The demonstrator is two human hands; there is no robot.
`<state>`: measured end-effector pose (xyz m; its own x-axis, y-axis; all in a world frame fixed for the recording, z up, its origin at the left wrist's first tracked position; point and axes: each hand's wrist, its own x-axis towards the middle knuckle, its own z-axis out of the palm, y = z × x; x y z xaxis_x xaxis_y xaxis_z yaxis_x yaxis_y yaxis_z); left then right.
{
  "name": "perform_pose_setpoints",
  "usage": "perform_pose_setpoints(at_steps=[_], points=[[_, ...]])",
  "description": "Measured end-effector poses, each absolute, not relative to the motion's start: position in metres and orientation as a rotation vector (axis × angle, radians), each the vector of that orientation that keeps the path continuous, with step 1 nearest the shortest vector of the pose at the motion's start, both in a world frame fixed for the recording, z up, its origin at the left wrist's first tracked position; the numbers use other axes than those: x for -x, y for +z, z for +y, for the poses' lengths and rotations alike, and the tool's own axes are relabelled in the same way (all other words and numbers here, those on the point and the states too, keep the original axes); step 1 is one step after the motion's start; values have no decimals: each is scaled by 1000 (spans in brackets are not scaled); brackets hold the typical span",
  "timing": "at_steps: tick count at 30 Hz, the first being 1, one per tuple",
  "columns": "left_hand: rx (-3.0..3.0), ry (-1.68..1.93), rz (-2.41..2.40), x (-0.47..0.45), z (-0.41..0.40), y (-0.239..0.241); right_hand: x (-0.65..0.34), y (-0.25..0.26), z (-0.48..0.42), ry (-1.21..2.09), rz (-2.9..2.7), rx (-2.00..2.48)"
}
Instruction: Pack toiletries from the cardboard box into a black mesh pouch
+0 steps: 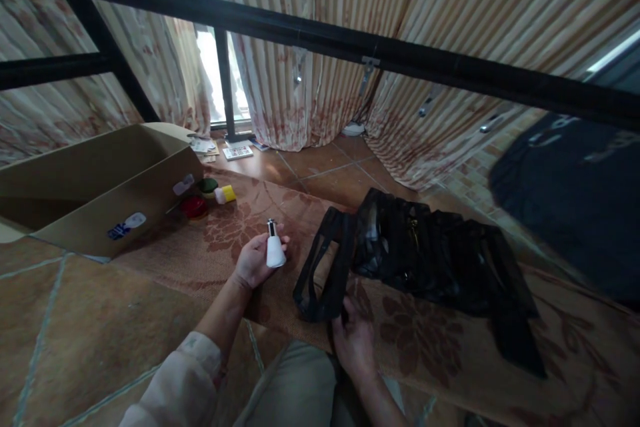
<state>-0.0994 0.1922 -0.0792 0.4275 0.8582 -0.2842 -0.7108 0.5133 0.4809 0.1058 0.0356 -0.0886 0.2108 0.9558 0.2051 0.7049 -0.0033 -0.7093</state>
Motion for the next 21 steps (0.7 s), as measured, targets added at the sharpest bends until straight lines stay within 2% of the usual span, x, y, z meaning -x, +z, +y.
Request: perform_pose_setpoints(at_steps=[9,21], points=[[-313,962,544,98,189,-80,-107,-91,33,544,-1540,1722],[-387,979,578,95,185,-78,-105,-85,33,505,-1657,1694]])
